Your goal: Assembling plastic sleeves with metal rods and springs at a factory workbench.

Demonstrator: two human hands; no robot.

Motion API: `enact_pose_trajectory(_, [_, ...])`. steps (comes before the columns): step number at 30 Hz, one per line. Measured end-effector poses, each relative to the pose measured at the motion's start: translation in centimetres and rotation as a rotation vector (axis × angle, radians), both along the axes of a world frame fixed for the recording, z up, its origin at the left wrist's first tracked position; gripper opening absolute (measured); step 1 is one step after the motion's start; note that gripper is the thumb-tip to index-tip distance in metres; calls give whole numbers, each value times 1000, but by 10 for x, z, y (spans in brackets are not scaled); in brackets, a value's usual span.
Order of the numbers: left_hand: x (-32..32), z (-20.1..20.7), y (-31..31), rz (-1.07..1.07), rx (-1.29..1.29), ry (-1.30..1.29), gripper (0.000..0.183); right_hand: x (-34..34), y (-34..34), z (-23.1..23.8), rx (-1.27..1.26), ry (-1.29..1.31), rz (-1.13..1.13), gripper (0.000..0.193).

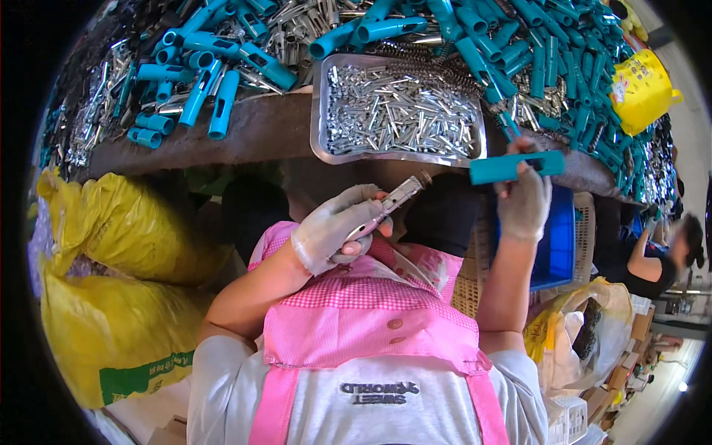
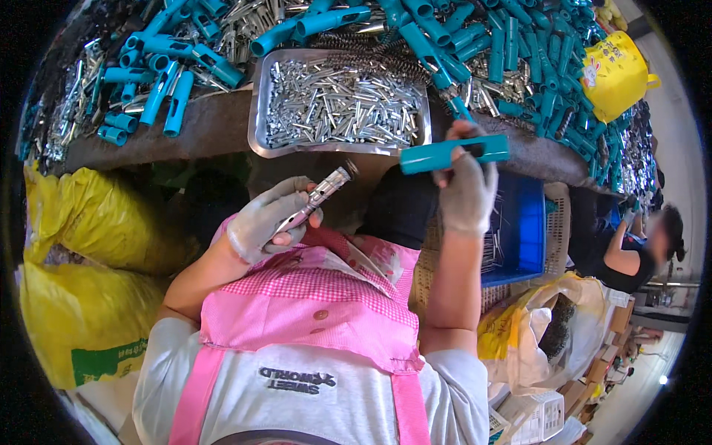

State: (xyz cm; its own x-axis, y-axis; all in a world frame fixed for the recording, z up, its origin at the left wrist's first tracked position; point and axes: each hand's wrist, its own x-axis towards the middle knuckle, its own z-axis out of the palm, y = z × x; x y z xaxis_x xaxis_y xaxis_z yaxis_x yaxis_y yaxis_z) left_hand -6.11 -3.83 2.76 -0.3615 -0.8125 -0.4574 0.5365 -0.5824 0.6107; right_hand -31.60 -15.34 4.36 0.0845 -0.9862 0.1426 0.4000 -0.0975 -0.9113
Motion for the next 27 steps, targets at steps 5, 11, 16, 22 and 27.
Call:
enact_pose_trajectory(5, [12, 4, 3, -121, -45, -81, 41, 31, 28, -33, 182, -293, 376, 29])
enact_pose_trajectory(11, [34, -2, 17, -153, -78, -155, 45, 37, 46, -53, 303, -378, 434, 28])
enact_pose_trajectory(16, [45, -8, 24, -176, -55, -91, 47, 48, 56, -53, 329, -381, 481, 30])
enact_pose_trajectory(22, [53, -20, 30, -234, -32, -127, 41, 51, 61, -58, 251, -350, 528, 29])
enact_pose_trajectory(27, [58, -19, 36, -218, -41, -129, 41, 54, 62, -58, 275, -330, 462, 30])
